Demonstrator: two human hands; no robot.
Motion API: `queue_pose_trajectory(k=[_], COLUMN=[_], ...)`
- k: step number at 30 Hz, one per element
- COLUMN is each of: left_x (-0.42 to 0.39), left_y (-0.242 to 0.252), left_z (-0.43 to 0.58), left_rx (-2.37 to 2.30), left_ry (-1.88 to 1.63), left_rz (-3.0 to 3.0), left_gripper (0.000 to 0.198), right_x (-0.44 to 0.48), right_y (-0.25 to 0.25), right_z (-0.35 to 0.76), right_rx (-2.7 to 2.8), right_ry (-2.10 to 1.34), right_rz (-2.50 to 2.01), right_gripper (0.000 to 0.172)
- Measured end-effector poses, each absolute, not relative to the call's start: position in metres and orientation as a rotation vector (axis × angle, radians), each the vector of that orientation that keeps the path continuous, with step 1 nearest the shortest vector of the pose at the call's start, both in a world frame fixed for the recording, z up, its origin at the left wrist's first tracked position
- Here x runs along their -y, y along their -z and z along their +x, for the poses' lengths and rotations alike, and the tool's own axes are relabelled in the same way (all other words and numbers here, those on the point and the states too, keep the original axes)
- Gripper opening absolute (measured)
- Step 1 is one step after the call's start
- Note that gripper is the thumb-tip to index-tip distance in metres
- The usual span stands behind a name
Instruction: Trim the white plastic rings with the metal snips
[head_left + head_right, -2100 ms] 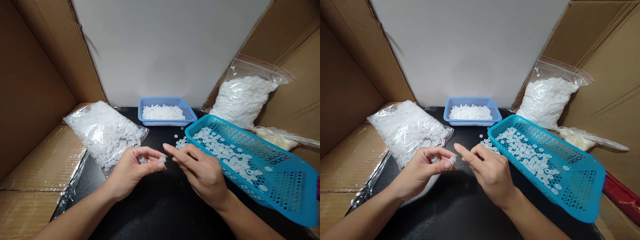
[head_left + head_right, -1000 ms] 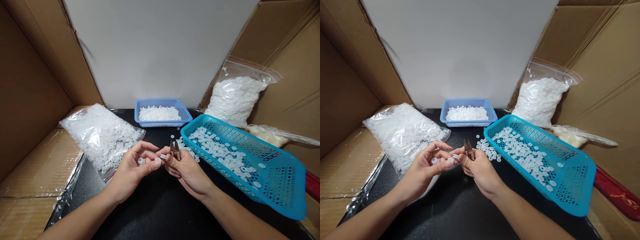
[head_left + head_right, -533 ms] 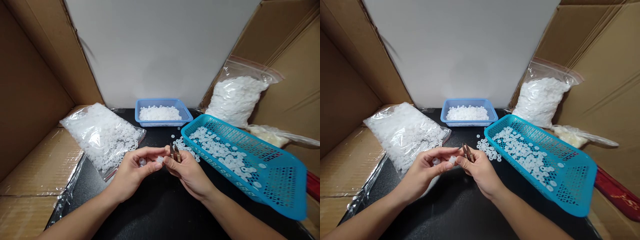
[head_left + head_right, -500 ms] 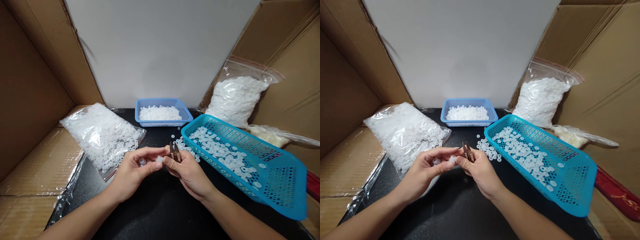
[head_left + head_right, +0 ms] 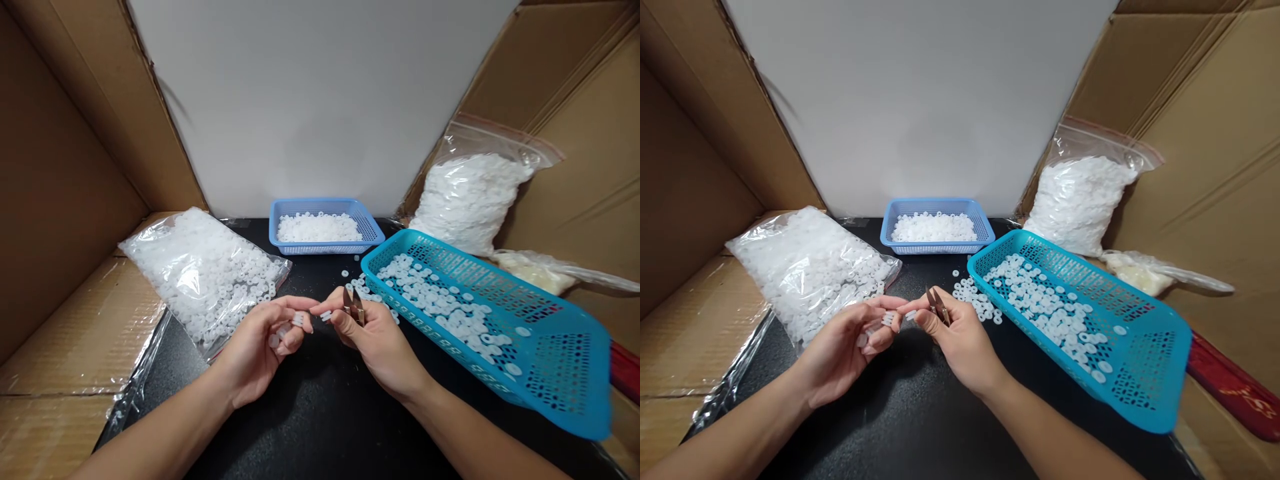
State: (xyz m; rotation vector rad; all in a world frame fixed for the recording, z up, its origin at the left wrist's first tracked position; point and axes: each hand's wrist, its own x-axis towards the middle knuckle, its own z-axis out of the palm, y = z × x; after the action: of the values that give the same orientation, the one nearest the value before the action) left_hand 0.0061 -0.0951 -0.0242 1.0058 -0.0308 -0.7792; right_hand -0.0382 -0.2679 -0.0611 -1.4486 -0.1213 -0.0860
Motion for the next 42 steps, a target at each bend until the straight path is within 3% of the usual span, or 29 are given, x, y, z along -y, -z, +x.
queue_pose_trajectory(k=[9, 18, 24, 31, 42], left_x=[0.096, 0.098, 0.097, 0.097, 0.095], left_y=[0.033, 0.03, 0.027, 0.029, 0.03], left_z=[0.004, 0.001, -0.001, 0.002, 0.002], left_rx=[0.094, 0.096, 0.158, 0.108, 0.064], left_ry=[0.891, 0.868, 0.78, 0.645, 0.598], left_rz=[1.027, 1.007, 0.947, 1.028, 1.13], left_gripper=[0.045, 0.025, 0.024, 0.021, 0.025], right_x=[0.268, 0.263, 0.273, 0.275, 0.275], right_y=[0.057, 0.06, 0.053, 0.051, 0.05], right_z=[-0.04, -0.04, -0.043, -0.047, -0.051], right_rx=[0.243, 0.119, 0.327, 0.566, 0.603], right_ry=[0.274, 0.353, 0.597, 0.997, 1.085], right_rz=[-1.707, -1.623, -1.941, -2.245, -2.438], right_gripper=[0.029, 0.031, 0.042, 0.041, 0.038])
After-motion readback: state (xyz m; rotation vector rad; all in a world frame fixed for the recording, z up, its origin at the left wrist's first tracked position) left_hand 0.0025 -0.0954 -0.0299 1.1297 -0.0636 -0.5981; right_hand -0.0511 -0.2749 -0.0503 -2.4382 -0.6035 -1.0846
